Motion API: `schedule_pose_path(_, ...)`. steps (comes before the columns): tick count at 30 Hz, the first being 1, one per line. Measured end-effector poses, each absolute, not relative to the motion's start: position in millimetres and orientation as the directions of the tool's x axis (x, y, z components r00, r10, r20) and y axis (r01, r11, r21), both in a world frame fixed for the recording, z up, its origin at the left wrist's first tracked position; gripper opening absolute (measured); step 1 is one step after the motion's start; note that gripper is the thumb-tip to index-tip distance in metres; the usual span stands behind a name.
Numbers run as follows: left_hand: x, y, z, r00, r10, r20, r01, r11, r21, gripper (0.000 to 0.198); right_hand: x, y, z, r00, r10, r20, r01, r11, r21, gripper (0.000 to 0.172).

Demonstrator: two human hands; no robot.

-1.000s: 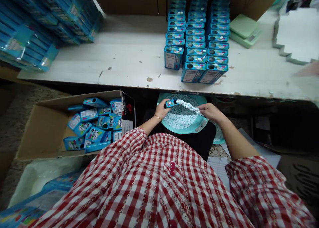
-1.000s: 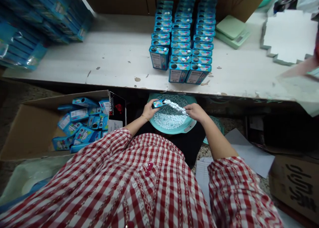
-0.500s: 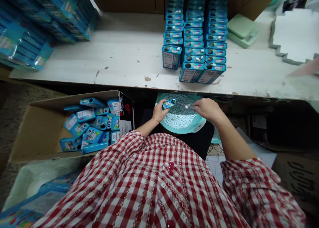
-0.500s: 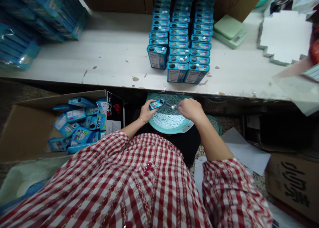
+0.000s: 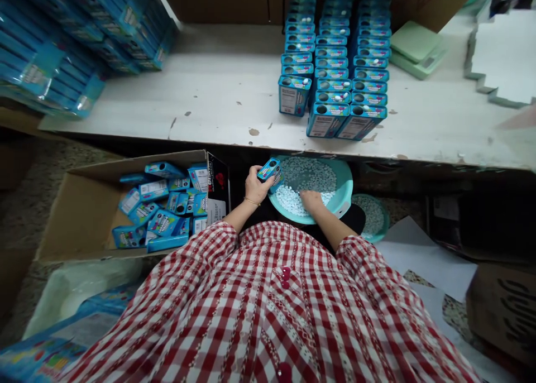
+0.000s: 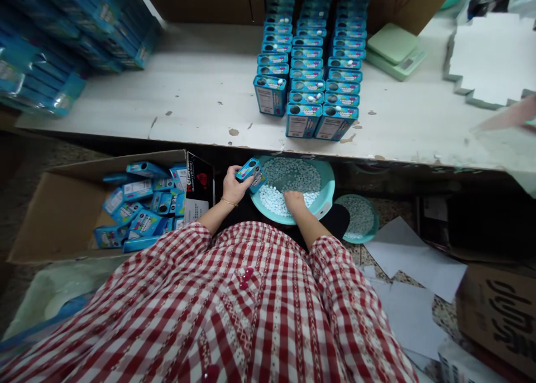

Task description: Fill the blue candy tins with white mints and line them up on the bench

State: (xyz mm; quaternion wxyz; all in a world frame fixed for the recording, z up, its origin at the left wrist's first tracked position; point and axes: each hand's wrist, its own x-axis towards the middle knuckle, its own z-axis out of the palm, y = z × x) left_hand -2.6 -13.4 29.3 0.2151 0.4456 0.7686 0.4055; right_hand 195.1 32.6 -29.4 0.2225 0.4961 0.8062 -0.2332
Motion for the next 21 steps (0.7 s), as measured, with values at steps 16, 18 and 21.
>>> schedule_pose_path(16, 12, 1, 27, -0.433, 0.901, -0.015, 0.483, 0.246, 0.84, 0.036, 277, 77, 44, -0.576, 0.698, -0.425, 0.76, 0.265, -0.594, 0.021)
schedule_pose_path(18, 17, 2, 24, -0.4, 0.916, -0.014, 0.5, 0.232, 0.834, 0.038, 279, 83, 60, -0.566, 0.719, -0.404, 0.746, 0.238, -0.621, 0.023)
schedule_pose_path(21, 23, 1, 20, -0.337, 0.941, -0.011, 0.533, 0.2, 0.822, 0.039, 271, 89, 85, -0.548, 0.733, -0.404, 0.779, 0.27, -0.566, 0.027)
